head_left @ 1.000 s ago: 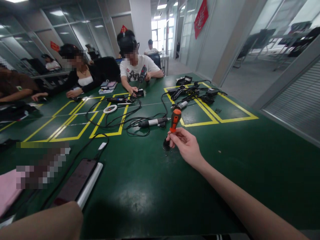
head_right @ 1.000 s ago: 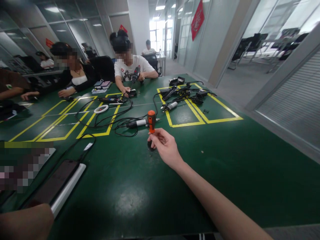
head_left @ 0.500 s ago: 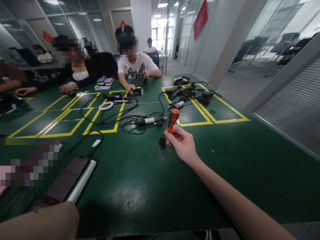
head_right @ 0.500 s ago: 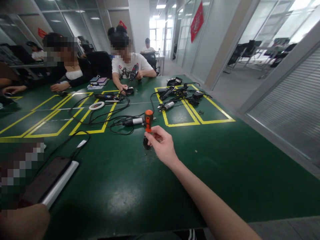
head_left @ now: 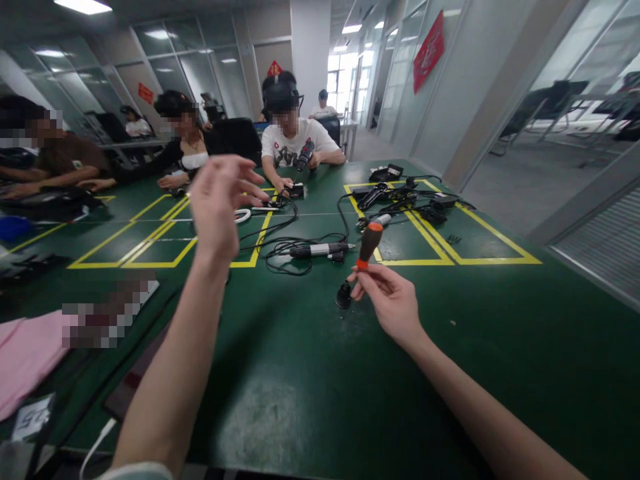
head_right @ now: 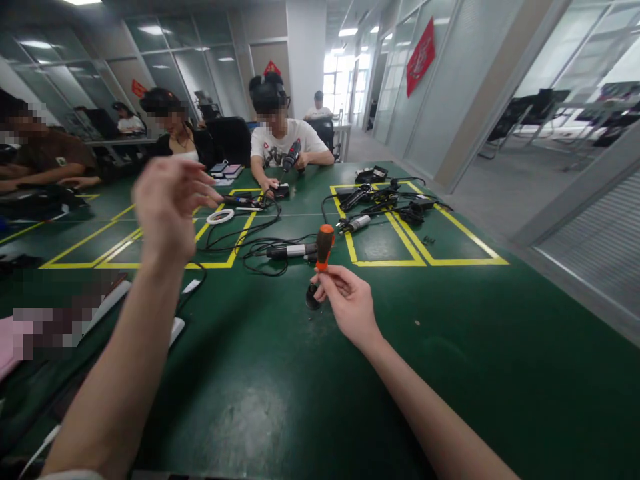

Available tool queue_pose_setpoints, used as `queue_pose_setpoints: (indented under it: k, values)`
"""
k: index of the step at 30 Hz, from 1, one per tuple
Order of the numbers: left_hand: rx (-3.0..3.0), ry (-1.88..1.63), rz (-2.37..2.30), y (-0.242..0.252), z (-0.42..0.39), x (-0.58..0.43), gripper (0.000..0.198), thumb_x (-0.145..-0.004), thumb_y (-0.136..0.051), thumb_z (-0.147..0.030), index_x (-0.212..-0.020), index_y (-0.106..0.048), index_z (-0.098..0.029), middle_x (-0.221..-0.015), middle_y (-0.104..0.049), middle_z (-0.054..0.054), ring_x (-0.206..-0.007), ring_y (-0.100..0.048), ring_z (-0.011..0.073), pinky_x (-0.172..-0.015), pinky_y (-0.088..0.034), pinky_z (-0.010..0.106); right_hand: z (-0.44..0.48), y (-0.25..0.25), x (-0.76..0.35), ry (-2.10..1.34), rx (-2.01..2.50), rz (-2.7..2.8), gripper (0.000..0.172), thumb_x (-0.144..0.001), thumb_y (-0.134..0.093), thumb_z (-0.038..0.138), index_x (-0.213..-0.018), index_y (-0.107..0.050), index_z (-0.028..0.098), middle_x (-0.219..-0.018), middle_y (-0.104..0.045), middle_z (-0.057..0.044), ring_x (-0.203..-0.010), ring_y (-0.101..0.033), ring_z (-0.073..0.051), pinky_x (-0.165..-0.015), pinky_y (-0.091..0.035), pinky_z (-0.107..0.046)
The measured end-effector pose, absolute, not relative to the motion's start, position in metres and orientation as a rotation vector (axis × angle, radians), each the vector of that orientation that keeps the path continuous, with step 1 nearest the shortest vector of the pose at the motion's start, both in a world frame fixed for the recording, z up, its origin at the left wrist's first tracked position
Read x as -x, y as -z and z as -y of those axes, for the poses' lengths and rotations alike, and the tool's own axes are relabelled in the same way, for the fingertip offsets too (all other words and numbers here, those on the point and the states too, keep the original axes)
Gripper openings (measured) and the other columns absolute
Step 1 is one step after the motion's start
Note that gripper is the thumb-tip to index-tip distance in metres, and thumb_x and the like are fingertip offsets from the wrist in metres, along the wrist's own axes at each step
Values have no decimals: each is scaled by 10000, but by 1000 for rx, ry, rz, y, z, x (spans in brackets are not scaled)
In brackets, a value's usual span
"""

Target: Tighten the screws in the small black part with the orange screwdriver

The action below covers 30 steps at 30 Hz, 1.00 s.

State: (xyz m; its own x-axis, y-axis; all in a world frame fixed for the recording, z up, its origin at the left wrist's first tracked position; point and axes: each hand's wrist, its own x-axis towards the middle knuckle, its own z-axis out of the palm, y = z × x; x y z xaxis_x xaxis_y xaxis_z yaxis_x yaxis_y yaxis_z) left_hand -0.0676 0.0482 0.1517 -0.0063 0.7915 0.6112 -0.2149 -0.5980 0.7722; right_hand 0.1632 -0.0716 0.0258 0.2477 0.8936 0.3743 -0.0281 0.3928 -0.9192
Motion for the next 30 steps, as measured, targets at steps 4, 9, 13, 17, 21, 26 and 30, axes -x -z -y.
queue_pose_setpoints:
  k: [4, 9, 13, 17, 21, 26, 30]
  values:
    - [-1672, -1143, -766, -79, -57, 29, 331, -831, -739, -468, -887, -673, -148, -787, -708, 25, -659, -648, 108, -594, -506, 223, 72, -26, -163, -789, 990, 1113, 339, -762, -856, 477, -877, -712, 192, -723, -753, -47, -526, -669, -157, -518, -605, -305]
    - [-1589, -750, -731, -13, -49, -6, 560, -770, -713, -664, -885, -684, -117, -825, -700, 71, -719, -662, 136, -641, -526, 242, 73, -28, -163, -769, 1001, 1163, 321, -768, -849, 480, -791, -699, 197, -663, -711, -27, -507, -652, -155, -506, -596, -293]
    - [-1535, -639, -647, -9, -37, -16, 680, -704, -702, -779, -883, -678, -124, -807, -656, 57, -698, -619, 139, -513, -484, 212, 75, -31, -163, -766, 964, 1271, 294, -864, -758, 487, -800, -737, 201, -651, -674, -17, -542, -646, -155, -524, -587, -286]
    - [-1521, -507, -597, -12, -29, -18, 665, -683, -724, -786, -784, -640, -134, -726, -608, 26, -633, -574, 118, -500, -485, 212, 74, -29, -162, -791, 962, 1206, 312, -827, -795, 503, -867, -734, 200, -693, -718, -31, -550, -660, -159, -539, -601, -295]
    - [-1486, -451, -573, -11, -27, -15, 687, -716, -679, -805, -737, -651, -119, -734, -648, 64, -658, -602, 135, -511, -487, 213, 71, -26, -163, -794, 991, 1164, 327, -780, -839, 500, -818, -718, 198, -684, -726, -39, -548, -660, -162, -536, -596, -297]
    - [-1518, -405, -525, -14, -28, -12, 572, -774, -696, -670, -765, -704, -98, -823, -693, 98, -710, -625, 141, -540, -505, 202, 70, -28, -165, -782, 971, 1206, 321, -832, -788, 504, -775, -735, 193, -598, -648, -7, -526, -625, -152, -516, -564, -282]
    - [-1529, -398, -526, -14, -29, -11, 527, -799, -674, -627, -739, -680, -103, -821, -685, 92, -704, -612, 132, -547, -509, 202, 69, -25, -165, -811, 963, 1188, 368, -859, -743, 556, -836, -721, 189, -643, -688, -19, -532, -634, -148, -527, -575, -286]
